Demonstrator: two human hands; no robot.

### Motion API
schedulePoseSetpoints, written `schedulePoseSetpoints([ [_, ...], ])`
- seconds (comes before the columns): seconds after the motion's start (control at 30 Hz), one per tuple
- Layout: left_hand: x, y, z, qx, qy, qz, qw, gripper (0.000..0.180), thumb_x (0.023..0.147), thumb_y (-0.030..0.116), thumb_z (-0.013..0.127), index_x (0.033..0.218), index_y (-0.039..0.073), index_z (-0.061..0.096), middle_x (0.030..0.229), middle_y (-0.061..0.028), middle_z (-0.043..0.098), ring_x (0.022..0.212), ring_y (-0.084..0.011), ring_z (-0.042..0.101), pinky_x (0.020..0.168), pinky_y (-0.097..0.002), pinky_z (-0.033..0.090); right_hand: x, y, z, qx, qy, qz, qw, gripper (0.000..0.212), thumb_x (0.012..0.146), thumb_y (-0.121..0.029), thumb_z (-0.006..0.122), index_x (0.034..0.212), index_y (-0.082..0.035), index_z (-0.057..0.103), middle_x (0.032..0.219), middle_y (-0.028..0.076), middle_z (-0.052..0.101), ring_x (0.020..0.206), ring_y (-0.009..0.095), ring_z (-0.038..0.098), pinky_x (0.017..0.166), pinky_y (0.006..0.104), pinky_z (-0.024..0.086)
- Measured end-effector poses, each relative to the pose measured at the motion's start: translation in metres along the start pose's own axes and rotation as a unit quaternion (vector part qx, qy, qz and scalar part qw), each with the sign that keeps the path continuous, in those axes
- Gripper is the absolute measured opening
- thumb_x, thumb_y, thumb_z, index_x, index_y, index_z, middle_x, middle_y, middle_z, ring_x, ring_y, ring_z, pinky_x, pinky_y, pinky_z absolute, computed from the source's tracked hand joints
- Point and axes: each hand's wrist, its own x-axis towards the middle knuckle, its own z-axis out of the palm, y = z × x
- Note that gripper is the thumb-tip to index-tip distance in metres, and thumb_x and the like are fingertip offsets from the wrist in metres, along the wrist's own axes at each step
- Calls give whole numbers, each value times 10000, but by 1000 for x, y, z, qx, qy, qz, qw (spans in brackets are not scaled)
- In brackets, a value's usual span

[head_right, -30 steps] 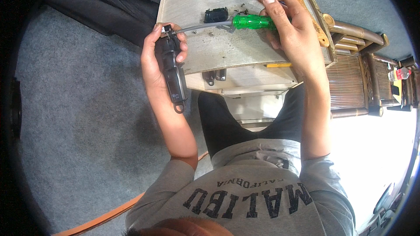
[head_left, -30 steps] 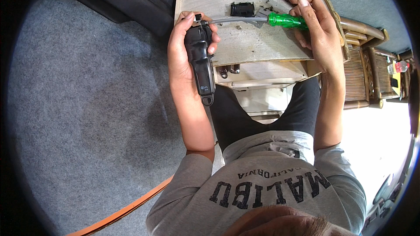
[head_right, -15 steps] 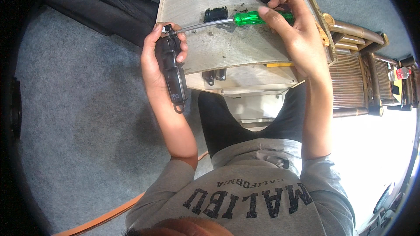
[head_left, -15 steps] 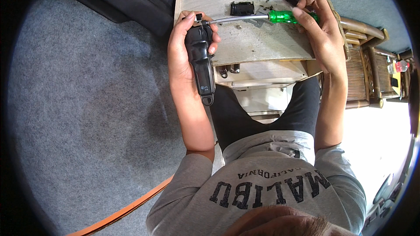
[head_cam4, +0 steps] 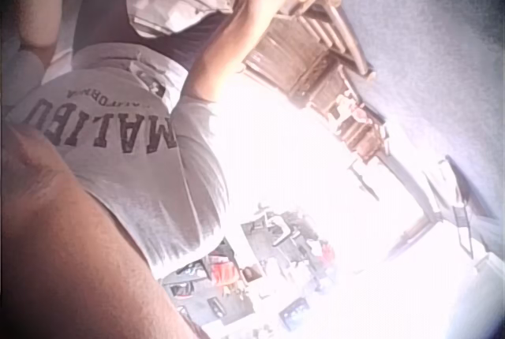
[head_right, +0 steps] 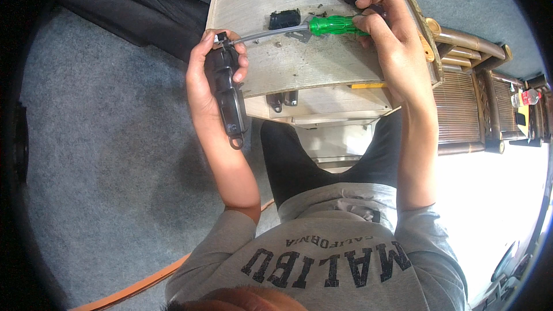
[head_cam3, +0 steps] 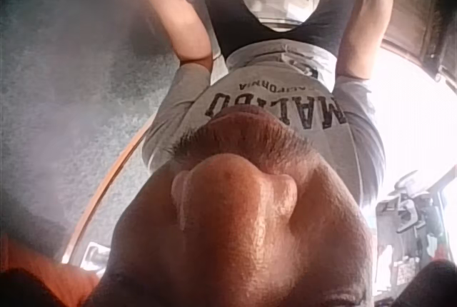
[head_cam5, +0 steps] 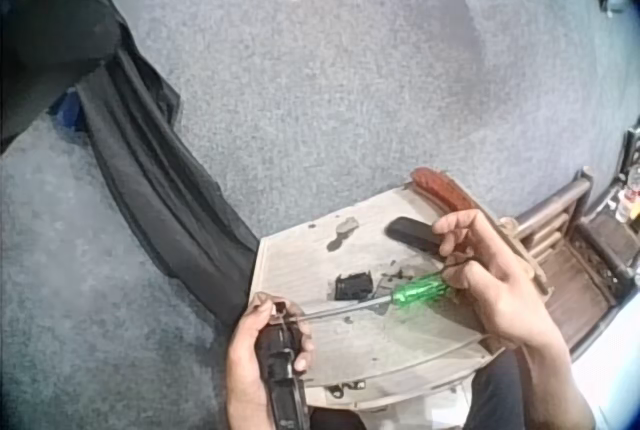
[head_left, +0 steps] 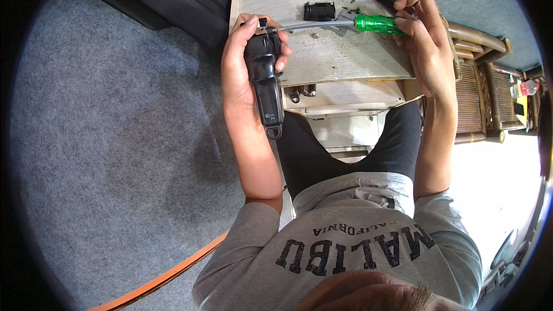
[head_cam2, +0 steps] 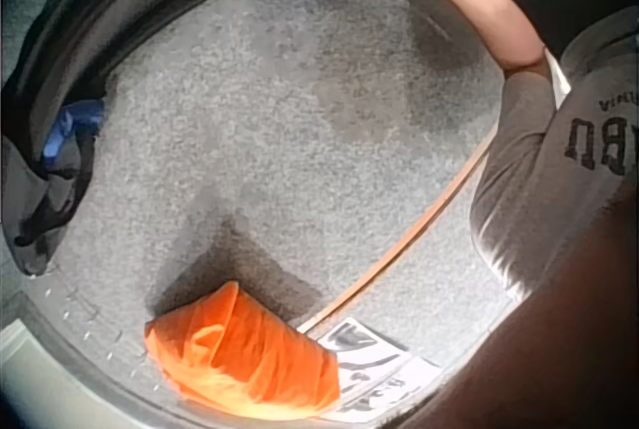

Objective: The person unscrews and removes the internal components of a handheld hair clipper using a screwdriver.

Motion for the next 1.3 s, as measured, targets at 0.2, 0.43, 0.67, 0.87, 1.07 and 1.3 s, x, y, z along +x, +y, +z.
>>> schedulePoseSetpoints([
  [0.2,-1,1,0,-4,2,0,1000,221,1062,281,635,1072,61,623,885,-145,719,723,-203,709,538,-279,533,-1,-12,4,-45,-4,92,995,364,1080,-168,665,1440,-134,626,1126,-67,583,955,28,532,750,232,458],
  [0.43,-1,0,0,-14,7,0,1000,217,1063,277,637,1082,61,622,910,-146,721,728,-204,711,539,-280,535,3,2,0,-62,-17,-37,997,319,1089,-183,668,1403,-127,650,1156,-55,598,895,33,536,722,244,467],
  [0.67,-1,1,1,-13,10,-4,1000,226,1060,282,643,1089,59,622,899,-145,717,728,-206,708,540,-283,532,-1,-9,3,-64,-17,60,996,323,1093,-198,671,1409,-136,651,1192,-12,583,1005,61,570,817,241,491],
  [0.87,1,1,1,-20,4,-10,1000,228,1059,283,644,1083,57,619,889,-143,715,726,-207,705,541,-282,528,2,1,1,-72,-19,-55,996,273,1117,-234,650,1367,-124,665,1115,-14,606,955,67,594,805,259,522],
  [1.07,0,1,-1,-8,1,-1,1000,221,1062,284,638,1079,63,621,889,-140,718,724,-199,704,542,-280,528,-2,-17,7,-52,-4,88,995,283,1107,-234,664,1369,-126,663,1106,-9,605,944,72,587,806,258,519],
  [1.3,1,0,-2,-13,3,-6,1000,220,1061,286,638,1075,67,626,893,-140,722,722,-200,705,540,-280,530,-1,-4,6,-72,8,-18,997,306,1105,-238,667,1391,-133,647,1095,-22,601,948,57,557,783,249,504],
])
